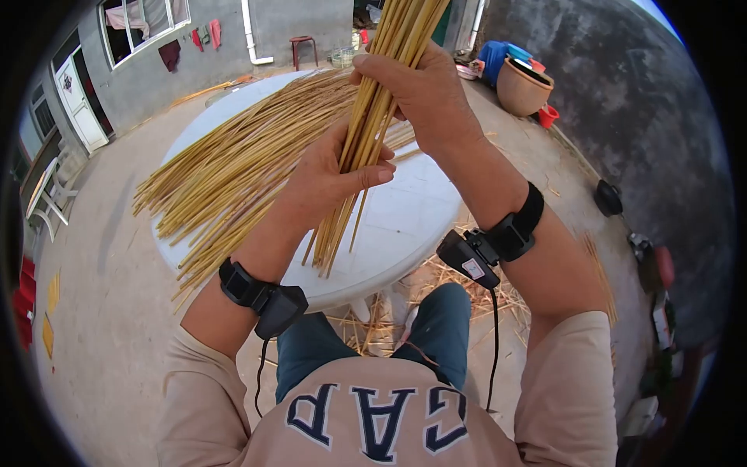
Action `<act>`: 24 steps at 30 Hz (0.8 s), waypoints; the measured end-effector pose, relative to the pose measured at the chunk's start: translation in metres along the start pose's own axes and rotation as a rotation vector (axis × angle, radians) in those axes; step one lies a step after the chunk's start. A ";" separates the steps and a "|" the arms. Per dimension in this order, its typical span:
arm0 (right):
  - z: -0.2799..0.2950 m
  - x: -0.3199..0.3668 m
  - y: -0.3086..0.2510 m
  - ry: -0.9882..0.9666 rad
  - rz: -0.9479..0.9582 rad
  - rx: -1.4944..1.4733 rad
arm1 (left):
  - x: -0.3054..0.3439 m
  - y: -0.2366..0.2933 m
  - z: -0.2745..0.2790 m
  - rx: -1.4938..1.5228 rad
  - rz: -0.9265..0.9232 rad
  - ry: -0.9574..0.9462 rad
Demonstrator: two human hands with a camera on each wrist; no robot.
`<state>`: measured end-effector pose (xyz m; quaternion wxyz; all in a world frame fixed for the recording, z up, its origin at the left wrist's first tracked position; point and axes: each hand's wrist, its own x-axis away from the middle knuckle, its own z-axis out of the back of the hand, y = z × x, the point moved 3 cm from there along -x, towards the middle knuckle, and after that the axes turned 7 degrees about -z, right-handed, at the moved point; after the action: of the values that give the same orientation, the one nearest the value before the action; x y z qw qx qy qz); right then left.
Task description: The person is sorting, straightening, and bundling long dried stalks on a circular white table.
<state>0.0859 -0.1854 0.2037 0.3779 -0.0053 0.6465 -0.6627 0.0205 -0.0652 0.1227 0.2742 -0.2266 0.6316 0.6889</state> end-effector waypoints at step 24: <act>-0.039 0.014 0.032 -0.011 -0.224 -0.355 | 0.020 -0.056 -0.021 0.192 0.232 0.105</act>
<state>0.0726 -0.1556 0.1636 0.2985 -0.1473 0.7464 -0.5763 0.0417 -0.0815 0.0655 0.1798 -0.1607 0.7300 0.6395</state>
